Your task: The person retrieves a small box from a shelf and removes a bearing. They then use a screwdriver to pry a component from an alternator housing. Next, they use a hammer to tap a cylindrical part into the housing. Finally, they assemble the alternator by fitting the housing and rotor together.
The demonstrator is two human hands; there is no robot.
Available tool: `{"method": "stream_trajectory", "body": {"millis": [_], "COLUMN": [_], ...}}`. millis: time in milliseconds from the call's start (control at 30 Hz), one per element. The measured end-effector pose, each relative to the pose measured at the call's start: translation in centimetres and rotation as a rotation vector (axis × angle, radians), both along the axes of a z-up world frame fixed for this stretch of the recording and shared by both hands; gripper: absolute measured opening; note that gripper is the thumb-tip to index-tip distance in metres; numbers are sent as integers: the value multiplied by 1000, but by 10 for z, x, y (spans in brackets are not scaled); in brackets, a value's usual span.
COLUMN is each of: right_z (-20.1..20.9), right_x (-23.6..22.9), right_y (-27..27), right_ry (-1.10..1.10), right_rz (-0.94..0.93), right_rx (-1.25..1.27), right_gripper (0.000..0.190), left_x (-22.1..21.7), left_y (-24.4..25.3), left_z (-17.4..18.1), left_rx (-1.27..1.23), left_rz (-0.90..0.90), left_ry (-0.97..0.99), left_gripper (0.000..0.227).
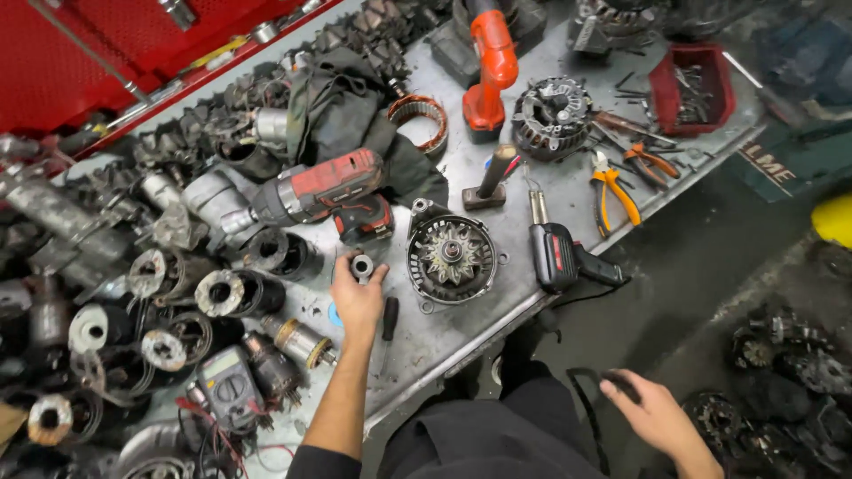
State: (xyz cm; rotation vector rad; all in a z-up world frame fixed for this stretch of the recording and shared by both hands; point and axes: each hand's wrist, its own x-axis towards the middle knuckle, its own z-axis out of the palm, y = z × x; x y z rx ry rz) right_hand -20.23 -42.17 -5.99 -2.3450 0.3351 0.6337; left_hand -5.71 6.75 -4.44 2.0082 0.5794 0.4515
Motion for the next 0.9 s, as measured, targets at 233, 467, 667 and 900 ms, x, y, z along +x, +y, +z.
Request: {"method": "stream_trajectory", "body": {"millis": [233, 467, 667, 900], "right_z": [5, 146, 201, 193], "right_x": [57, 180, 267, 282], "right_y": [-17, -15, -60, -118], "right_ry": [169, -296, -464, -494], "right_rz": [82, 632, 1081, 1683], "right_rx": [41, 17, 26, -297], "right_gripper": [56, 57, 67, 61], "left_x": [-1, 2, -1, 11], "left_y": [-11, -18, -42, -118], "left_z": [9, 24, 36, 101], "left_rx": [99, 143, 280, 231], "left_rz": [42, 141, 257, 99], "left_ry": [86, 238, 77, -128], "left_gripper": [50, 59, 57, 71]}}
